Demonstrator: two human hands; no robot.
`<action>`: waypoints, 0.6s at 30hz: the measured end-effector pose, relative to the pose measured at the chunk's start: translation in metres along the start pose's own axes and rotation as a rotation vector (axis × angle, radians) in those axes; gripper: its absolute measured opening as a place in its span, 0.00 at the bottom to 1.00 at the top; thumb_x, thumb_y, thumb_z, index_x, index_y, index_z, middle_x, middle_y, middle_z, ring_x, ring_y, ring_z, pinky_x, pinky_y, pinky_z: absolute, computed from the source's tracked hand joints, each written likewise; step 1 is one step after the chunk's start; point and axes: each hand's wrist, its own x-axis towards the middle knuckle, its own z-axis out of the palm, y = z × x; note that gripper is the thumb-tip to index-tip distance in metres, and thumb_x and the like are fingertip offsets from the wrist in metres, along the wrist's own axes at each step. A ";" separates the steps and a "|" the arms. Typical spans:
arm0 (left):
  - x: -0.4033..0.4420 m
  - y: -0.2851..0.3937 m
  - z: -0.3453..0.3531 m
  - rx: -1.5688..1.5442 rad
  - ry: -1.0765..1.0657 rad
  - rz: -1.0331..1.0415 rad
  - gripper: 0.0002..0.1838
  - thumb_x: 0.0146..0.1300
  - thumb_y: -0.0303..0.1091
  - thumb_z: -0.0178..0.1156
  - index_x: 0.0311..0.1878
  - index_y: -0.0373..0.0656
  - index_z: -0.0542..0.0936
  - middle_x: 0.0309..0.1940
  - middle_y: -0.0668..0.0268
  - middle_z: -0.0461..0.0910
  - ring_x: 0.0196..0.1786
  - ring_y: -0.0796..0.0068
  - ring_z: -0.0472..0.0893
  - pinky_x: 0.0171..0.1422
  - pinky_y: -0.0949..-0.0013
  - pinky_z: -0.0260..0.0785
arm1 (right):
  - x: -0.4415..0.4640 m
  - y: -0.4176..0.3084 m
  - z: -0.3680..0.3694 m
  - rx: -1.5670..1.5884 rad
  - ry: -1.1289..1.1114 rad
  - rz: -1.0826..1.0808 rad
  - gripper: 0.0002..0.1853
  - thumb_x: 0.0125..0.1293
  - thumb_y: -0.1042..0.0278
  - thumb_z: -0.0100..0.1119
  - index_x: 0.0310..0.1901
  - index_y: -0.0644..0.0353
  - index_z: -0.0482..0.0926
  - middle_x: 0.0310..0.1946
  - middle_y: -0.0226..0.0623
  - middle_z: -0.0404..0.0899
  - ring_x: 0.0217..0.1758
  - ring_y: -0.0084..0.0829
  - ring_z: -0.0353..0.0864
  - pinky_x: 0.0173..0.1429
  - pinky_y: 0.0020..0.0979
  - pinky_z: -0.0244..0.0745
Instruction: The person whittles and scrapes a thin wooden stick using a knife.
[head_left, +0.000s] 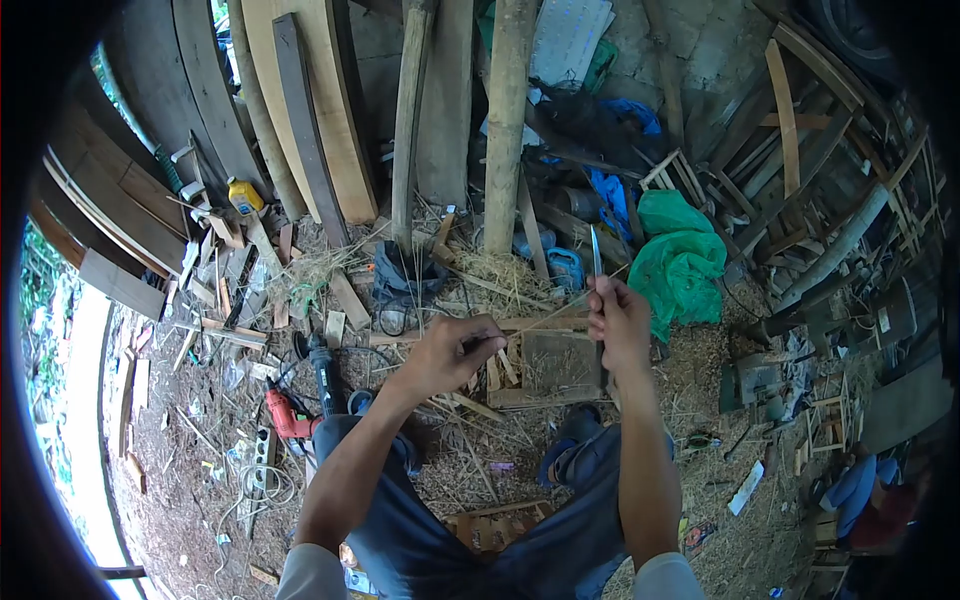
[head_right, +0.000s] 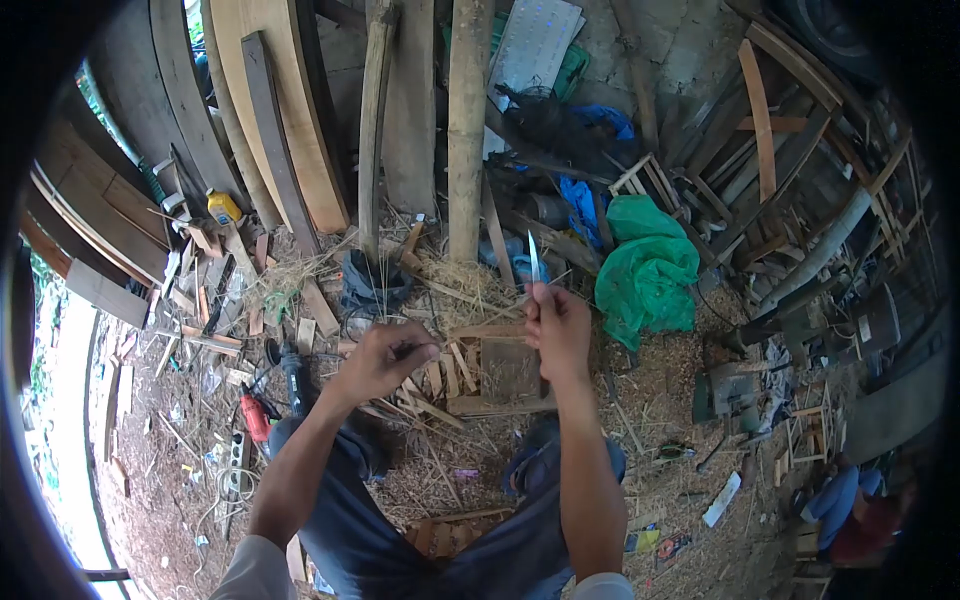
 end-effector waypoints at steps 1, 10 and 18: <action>0.001 0.000 -0.001 0.005 -0.022 -0.035 0.05 0.63 0.28 0.62 0.35 0.36 0.81 0.22 0.62 0.79 0.22 0.79 0.73 0.27 0.71 0.64 | -0.002 0.004 0.002 0.024 0.011 -0.007 0.14 0.70 0.57 0.56 0.42 0.62 0.77 0.21 0.21 0.67 0.17 0.12 0.58 0.19 0.17 0.52; -0.001 0.002 0.001 0.034 -0.025 0.025 0.04 0.63 0.27 0.62 0.36 0.36 0.81 0.21 0.65 0.78 0.21 0.83 0.71 0.27 0.73 0.62 | 0.000 -0.001 -0.003 -0.012 0.025 -0.049 0.13 0.70 0.59 0.57 0.42 0.63 0.78 0.21 0.22 0.69 0.18 0.11 0.62 0.20 0.17 0.56; -0.014 -0.001 -0.018 0.009 -0.027 -0.121 0.05 0.63 0.28 0.63 0.35 0.35 0.80 0.19 0.69 0.75 0.22 0.86 0.69 0.26 0.73 0.60 | 0.019 -0.009 -0.062 0.041 0.255 -0.130 0.15 0.71 0.57 0.56 0.42 0.62 0.78 0.21 0.21 0.68 0.18 0.11 0.59 0.19 0.17 0.53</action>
